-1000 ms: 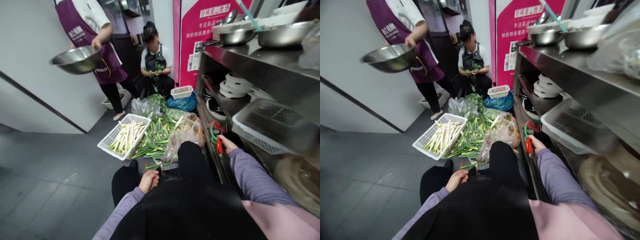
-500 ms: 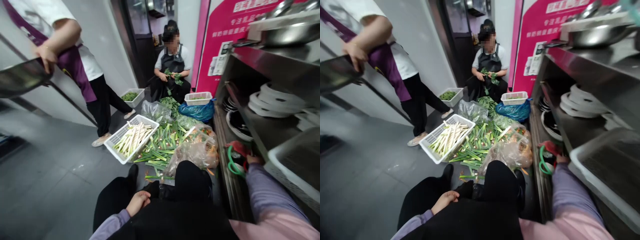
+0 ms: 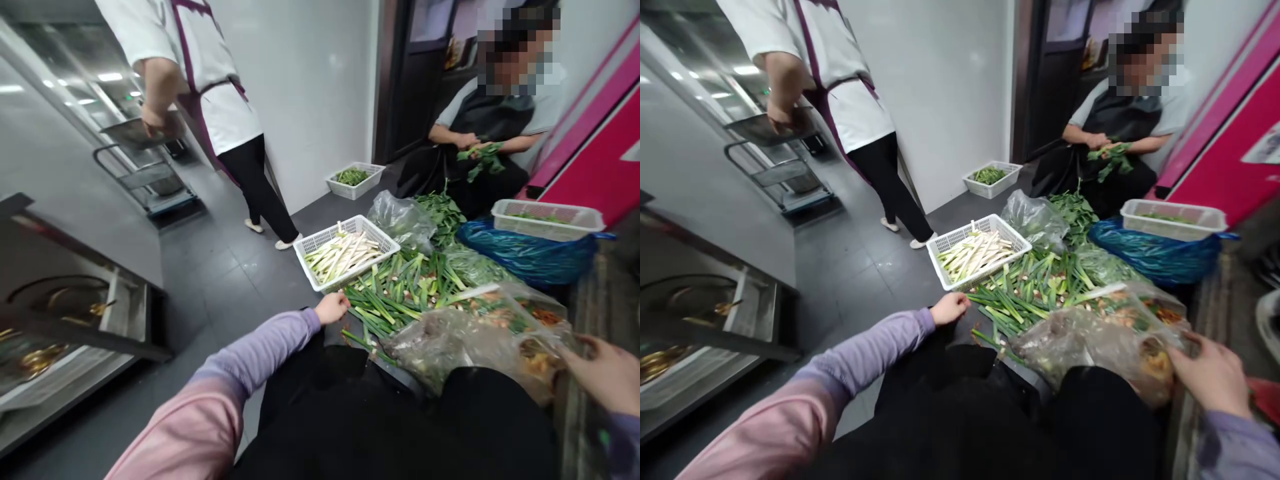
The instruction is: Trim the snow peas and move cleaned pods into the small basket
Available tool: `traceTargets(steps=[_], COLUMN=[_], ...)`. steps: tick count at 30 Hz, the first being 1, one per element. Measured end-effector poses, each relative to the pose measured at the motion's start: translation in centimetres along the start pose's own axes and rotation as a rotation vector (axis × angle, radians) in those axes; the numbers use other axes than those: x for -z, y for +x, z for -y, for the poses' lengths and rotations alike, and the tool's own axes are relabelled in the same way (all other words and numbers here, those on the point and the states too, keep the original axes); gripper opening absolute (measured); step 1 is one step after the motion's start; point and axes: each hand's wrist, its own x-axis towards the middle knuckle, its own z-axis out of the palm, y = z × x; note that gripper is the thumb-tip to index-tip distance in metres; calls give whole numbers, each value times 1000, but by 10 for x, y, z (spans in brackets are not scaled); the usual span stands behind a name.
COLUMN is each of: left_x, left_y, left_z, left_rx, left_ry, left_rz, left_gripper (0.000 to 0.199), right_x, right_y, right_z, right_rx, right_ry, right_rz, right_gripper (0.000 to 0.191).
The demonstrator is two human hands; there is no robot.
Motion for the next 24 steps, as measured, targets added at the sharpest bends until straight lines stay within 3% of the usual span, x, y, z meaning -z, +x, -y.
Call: traceTargets(steps=[3, 6, 8, 12, 15, 18, 20, 24], left_x=[24, 26, 17, -16, -43, -58, -58, -42], left_y=[49, 107, 147, 206, 219, 213, 206, 198], left_z=[15, 35, 54, 108, 151, 178, 186, 204], left_rx=[16, 92, 144, 201, 222, 238, 246, 281], left_ry=[186, 259, 293, 318, 291, 250, 227, 199], left_rz=[17, 43, 55, 83, 161, 222, 254, 267], left_gripper=[21, 24, 32, 50, 47, 39, 32, 30], right_x=[13, -18, -66, -198, -294, -357, -376, -391], right_y=[19, 33, 47, 94, 124, 137, 136, 124], right_z=[68, 129, 164, 220, 254, 279, 291, 316], right_rx=[30, -52, -167, -320, -447, -532, -548, -470], right_ry=[318, 699, 776, 797, 788, 780, 809, 925], right_rz=[118, 342, 496, 752, 806, 835, 857, 985], right_gripper=[28, 19, 16, 8, 11, 11, 11, 17])
